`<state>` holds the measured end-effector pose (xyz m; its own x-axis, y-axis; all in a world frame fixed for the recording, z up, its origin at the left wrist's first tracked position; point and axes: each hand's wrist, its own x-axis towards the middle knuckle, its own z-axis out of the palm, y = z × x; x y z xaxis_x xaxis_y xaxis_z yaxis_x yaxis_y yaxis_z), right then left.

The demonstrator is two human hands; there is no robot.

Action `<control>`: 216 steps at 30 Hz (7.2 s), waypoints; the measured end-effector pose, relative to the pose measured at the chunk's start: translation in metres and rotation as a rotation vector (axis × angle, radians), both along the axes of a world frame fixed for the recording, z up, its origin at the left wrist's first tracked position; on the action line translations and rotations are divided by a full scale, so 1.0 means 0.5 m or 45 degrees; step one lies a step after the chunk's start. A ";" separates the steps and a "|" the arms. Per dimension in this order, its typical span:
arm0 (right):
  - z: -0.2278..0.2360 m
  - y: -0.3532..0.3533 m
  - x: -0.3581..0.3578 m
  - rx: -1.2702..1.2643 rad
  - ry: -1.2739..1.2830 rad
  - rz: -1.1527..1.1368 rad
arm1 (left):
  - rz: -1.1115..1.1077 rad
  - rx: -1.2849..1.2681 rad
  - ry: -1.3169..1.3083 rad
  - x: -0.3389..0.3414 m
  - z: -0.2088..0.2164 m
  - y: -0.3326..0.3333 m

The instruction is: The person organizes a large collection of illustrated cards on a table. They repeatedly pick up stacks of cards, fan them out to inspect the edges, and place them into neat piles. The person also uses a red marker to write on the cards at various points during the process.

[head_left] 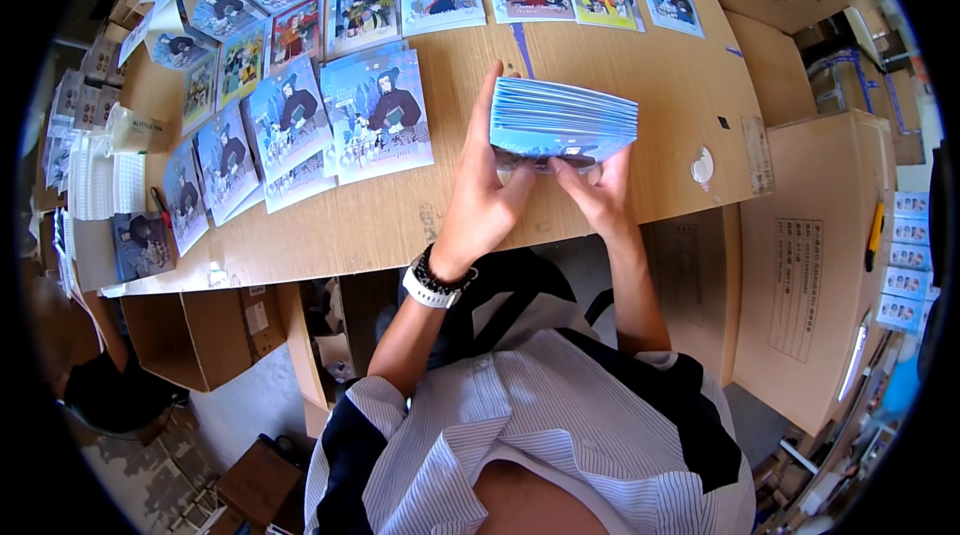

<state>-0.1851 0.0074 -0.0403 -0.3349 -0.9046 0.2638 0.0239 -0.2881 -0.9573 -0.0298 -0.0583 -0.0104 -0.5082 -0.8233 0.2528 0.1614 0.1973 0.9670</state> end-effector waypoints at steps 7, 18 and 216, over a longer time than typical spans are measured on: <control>0.017 0.009 -0.020 0.106 -0.733 0.093 | -0.143 -0.010 -0.180 0.044 0.064 0.008; 0.022 0.039 0.033 -0.072 -1.663 0.524 | -0.081 -0.093 -0.159 0.052 0.135 0.040; 0.171 -0.204 0.223 0.128 -0.275 0.831 | 0.264 -0.876 -1.033 0.292 0.160 -0.104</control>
